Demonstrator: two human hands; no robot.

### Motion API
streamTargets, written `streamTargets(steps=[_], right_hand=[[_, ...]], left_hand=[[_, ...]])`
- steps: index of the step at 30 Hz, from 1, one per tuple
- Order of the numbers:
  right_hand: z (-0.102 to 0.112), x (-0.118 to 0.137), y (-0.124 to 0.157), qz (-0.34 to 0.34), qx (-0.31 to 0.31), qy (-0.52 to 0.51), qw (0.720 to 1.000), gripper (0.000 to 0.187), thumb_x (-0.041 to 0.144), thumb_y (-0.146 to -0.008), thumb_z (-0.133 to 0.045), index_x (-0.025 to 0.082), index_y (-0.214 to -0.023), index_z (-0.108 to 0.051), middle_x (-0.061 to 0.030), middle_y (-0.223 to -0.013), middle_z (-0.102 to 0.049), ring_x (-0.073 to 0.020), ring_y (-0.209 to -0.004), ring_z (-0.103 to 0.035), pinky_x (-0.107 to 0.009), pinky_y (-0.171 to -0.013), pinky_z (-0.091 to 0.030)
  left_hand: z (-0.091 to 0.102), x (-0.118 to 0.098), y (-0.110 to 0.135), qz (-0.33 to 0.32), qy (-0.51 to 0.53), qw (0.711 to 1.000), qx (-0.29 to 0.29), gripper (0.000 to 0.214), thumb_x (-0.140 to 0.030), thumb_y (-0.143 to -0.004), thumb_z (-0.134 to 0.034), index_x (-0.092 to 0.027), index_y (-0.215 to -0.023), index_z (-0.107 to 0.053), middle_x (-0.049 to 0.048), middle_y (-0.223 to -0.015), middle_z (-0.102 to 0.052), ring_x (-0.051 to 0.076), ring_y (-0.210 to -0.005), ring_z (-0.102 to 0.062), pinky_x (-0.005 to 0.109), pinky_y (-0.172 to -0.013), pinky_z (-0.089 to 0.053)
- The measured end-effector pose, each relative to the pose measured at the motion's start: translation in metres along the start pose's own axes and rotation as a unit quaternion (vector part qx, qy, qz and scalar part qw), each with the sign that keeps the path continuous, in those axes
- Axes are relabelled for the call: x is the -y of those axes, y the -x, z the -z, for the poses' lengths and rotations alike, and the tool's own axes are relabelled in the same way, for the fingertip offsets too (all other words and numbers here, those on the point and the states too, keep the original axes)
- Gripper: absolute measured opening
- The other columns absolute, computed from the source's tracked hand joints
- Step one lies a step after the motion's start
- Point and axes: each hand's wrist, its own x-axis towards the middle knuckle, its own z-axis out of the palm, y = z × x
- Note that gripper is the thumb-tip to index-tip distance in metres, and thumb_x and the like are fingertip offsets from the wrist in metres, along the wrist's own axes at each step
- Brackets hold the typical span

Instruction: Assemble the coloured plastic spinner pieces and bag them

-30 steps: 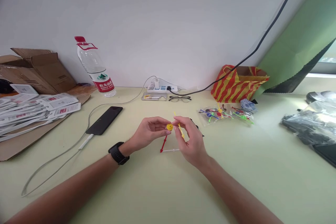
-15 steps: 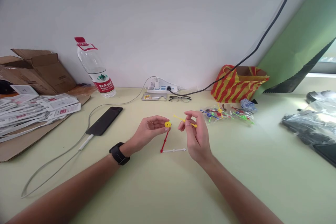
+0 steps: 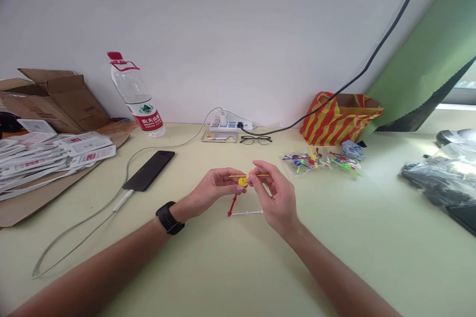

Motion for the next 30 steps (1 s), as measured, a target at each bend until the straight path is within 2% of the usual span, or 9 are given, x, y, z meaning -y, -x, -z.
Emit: streamTargets(steps=[4,8,11,14,17,20,25,30], right_hand=[[-0.0008,-0.0022,-0.002,-0.047,0.034,-0.044,0.997,0.026,0.036,-0.097,-0.069,0.024,-0.12,-0.065,-0.0045,-0.095,-0.07,-0.0197,-0.078,-0.074,-0.039,-0.076,-0.066],[-0.0016,-0.0059,-0.0021,-0.07,0.065,-0.046,0.994,0.024,0.039,-0.097,-0.069,0.023,-0.115,-0.064,-0.0025,-0.092,-0.067,-0.0181,-0.074,-0.073,-0.037,-0.073,-0.065],[-0.0022,-0.0064,-0.0004,-0.067,0.076,-0.022,0.995,0.024,0.038,-0.098,-0.067,0.024,-0.117,-0.063,-0.0021,-0.093,-0.064,-0.0172,-0.074,-0.072,-0.034,-0.069,-0.063],[-0.0028,-0.0052,0.0005,-0.039,0.078,0.031,0.996,0.022,0.035,-0.099,-0.065,0.024,-0.117,-0.063,-0.0028,-0.096,-0.063,-0.0166,-0.075,-0.07,-0.034,-0.073,-0.062],[-0.0024,-0.0039,-0.0001,-0.002,0.076,0.089,0.993,0.02,0.033,-0.1,-0.063,0.024,-0.118,-0.064,-0.0045,-0.097,-0.064,-0.0181,-0.08,-0.068,-0.036,-0.077,-0.06],[-0.0011,-0.0039,-0.0014,-0.002,0.079,0.121,0.99,0.02,0.034,-0.101,-0.06,0.023,-0.117,-0.065,-0.0056,-0.096,-0.066,-0.0201,-0.084,-0.067,-0.036,-0.078,-0.058],[0.0015,-0.0081,-0.0032,-0.031,0.097,0.102,0.989,0.021,0.037,-0.101,-0.06,0.023,-0.115,-0.066,-0.0059,-0.095,-0.067,-0.0197,-0.081,-0.066,-0.035,-0.076,-0.057],[0.0033,-0.0101,-0.0048,-0.057,0.099,0.07,0.991,0.022,0.04,-0.101,-0.061,0.023,-0.114,-0.066,-0.0046,-0.092,-0.067,-0.0181,-0.077,-0.065,-0.033,-0.073,-0.056]], left_hand=[[-0.0006,0.0013,0.0,-0.027,-0.025,0.999,-0.014,0.034,-0.03,-0.083,-0.085,-0.017,-0.113,-0.075,0.0126,-0.11,-0.079,0.027,-0.104,-0.075,0.044,-0.099,-0.057],[-0.0033,0.0002,0.0018,-0.051,-0.045,0.998,-0.014,0.031,-0.028,-0.085,-0.083,-0.016,-0.112,-0.075,0.0122,-0.106,-0.079,0.027,-0.101,-0.076,0.043,-0.096,-0.058],[-0.0049,-0.0017,0.0033,-0.054,-0.051,0.997,-0.005,0.029,-0.028,-0.088,-0.08,-0.015,-0.113,-0.075,0.013,-0.106,-0.078,0.026,-0.099,-0.076,0.043,-0.095,-0.059],[-0.0052,-0.0016,0.0033,-0.058,-0.065,0.996,-0.01,0.029,-0.031,-0.089,-0.079,-0.014,-0.112,-0.075,0.0135,-0.107,-0.078,0.027,-0.1,-0.076,0.043,-0.096,-0.059],[-0.0037,0.001,0.0019,-0.071,-0.091,0.993,-0.031,0.028,-0.034,-0.088,-0.08,-0.014,-0.108,-0.076,0.0133,-0.107,-0.078,0.028,-0.101,-0.075,0.042,-0.095,-0.06],[0.0,0.003,0.0004,-0.087,-0.134,0.985,-0.061,0.026,-0.035,-0.086,-0.081,-0.015,-0.102,-0.078,0.0112,-0.101,-0.079,0.025,-0.095,-0.075,0.038,-0.09,-0.061],[0.0045,0.0003,-0.0003,-0.105,-0.18,0.973,-0.094,0.022,-0.033,-0.082,-0.083,-0.014,-0.094,-0.079,0.0071,-0.087,-0.078,0.019,-0.081,-0.073,0.033,-0.08,-0.062],[0.0043,-0.0052,0.0013,-0.078,-0.157,0.981,-0.079,0.028,-0.033,-0.083,-0.082,-0.016,-0.106,-0.079,0.0087,-0.095,-0.078,0.022,-0.088,-0.074,0.036,-0.085,-0.06]])
